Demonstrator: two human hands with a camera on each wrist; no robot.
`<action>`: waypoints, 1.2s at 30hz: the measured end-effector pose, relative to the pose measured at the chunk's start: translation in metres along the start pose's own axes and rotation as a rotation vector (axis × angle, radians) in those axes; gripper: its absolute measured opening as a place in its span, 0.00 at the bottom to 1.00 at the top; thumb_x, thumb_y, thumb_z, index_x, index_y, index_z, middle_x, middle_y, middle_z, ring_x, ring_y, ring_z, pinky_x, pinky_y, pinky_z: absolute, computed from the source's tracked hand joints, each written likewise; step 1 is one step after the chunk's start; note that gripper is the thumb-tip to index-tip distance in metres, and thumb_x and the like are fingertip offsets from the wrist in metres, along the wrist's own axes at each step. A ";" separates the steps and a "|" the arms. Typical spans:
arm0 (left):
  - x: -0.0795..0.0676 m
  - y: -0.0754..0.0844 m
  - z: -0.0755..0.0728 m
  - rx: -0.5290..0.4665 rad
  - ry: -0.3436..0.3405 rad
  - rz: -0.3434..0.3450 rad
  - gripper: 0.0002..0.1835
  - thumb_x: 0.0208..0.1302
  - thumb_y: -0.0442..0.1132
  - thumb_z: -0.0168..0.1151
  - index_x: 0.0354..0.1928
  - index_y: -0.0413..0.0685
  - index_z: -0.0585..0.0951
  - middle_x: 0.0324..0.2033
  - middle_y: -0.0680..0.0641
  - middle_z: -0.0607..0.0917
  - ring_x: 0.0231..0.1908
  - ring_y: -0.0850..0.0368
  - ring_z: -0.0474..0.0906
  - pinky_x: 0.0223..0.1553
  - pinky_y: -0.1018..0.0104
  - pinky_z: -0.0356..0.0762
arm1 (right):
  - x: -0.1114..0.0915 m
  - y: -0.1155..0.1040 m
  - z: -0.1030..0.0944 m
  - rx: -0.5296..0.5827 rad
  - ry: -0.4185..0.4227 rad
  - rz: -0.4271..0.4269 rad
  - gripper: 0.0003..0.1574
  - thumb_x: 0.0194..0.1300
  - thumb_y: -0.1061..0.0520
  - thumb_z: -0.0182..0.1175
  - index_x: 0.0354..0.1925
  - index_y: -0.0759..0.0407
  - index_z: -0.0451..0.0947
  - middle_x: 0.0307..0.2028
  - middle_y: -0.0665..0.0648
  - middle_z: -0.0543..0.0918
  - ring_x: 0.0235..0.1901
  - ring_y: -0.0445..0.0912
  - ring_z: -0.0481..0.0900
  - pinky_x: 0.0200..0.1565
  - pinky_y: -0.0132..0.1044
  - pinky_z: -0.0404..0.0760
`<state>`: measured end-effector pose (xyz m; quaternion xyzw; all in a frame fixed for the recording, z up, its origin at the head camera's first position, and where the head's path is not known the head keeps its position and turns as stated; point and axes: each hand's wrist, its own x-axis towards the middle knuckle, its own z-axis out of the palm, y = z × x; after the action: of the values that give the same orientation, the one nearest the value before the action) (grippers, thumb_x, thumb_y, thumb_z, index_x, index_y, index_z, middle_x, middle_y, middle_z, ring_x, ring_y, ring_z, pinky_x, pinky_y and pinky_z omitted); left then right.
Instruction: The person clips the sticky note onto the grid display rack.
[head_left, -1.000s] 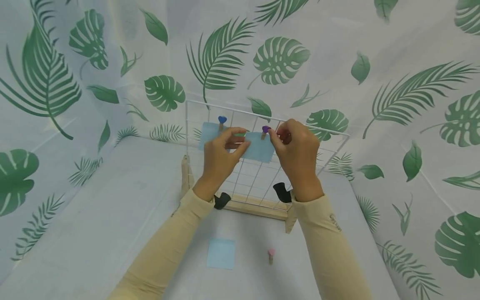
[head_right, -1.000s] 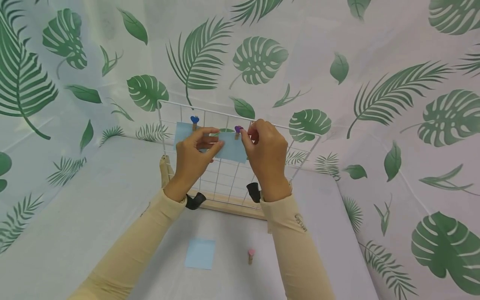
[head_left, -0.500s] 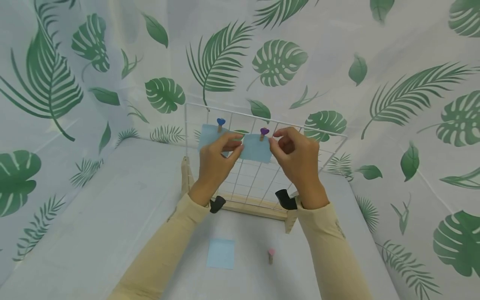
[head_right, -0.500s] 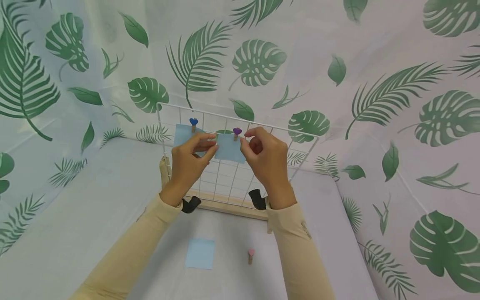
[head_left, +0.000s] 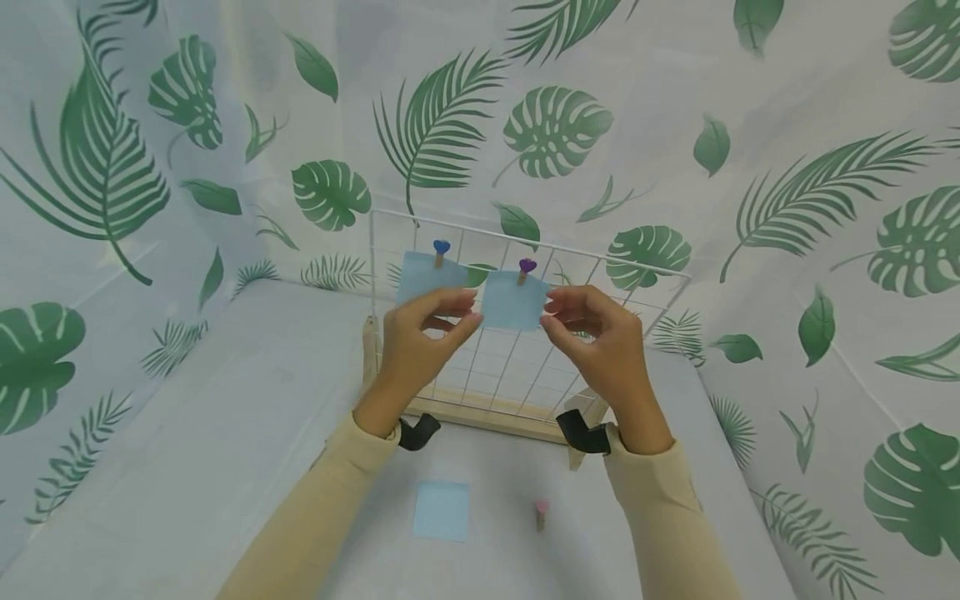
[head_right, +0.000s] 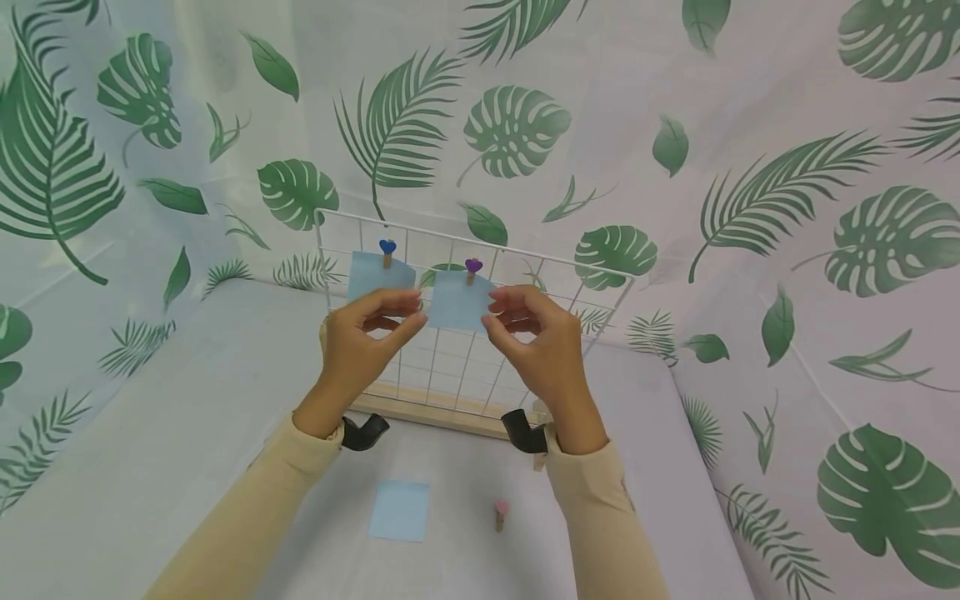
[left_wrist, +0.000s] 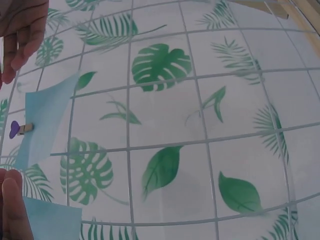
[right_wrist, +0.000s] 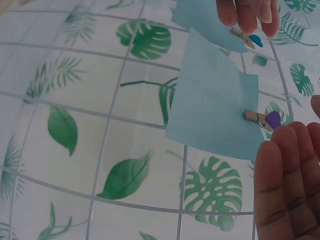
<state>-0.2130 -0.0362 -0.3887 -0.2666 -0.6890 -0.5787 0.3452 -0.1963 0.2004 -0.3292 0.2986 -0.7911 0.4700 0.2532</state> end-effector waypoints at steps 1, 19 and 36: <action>-0.001 0.001 -0.001 -0.017 -0.010 -0.016 0.14 0.63 0.28 0.78 0.50 0.33 0.89 0.43 0.38 0.93 0.42 0.43 0.91 0.38 0.61 0.90 | -0.002 0.000 0.000 0.010 -0.007 0.009 0.15 0.63 0.77 0.69 0.49 0.77 0.83 0.39 0.71 0.88 0.40 0.30 0.84 0.48 0.23 0.84; -0.019 0.007 -0.016 -0.170 -0.156 -0.139 0.21 0.58 0.23 0.78 0.55 0.32 0.87 0.47 0.35 0.91 0.47 0.43 0.90 0.46 0.61 0.90 | -0.029 0.004 -0.008 0.131 -0.069 0.060 0.20 0.59 0.80 0.69 0.50 0.76 0.83 0.44 0.43 0.89 0.43 0.35 0.87 0.52 0.26 0.85; -0.044 0.002 -0.020 -0.180 -0.201 -0.240 0.21 0.63 0.33 0.79 0.56 0.32 0.86 0.48 0.36 0.91 0.44 0.43 0.90 0.48 0.62 0.89 | -0.055 0.008 -0.009 0.113 -0.094 0.080 0.22 0.58 0.81 0.69 0.51 0.74 0.84 0.44 0.52 0.90 0.44 0.36 0.86 0.51 0.25 0.84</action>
<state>-0.1808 -0.0544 -0.4199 -0.2688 -0.6924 -0.6456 0.1778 -0.1630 0.2244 -0.3672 0.3022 -0.7856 0.5091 0.1798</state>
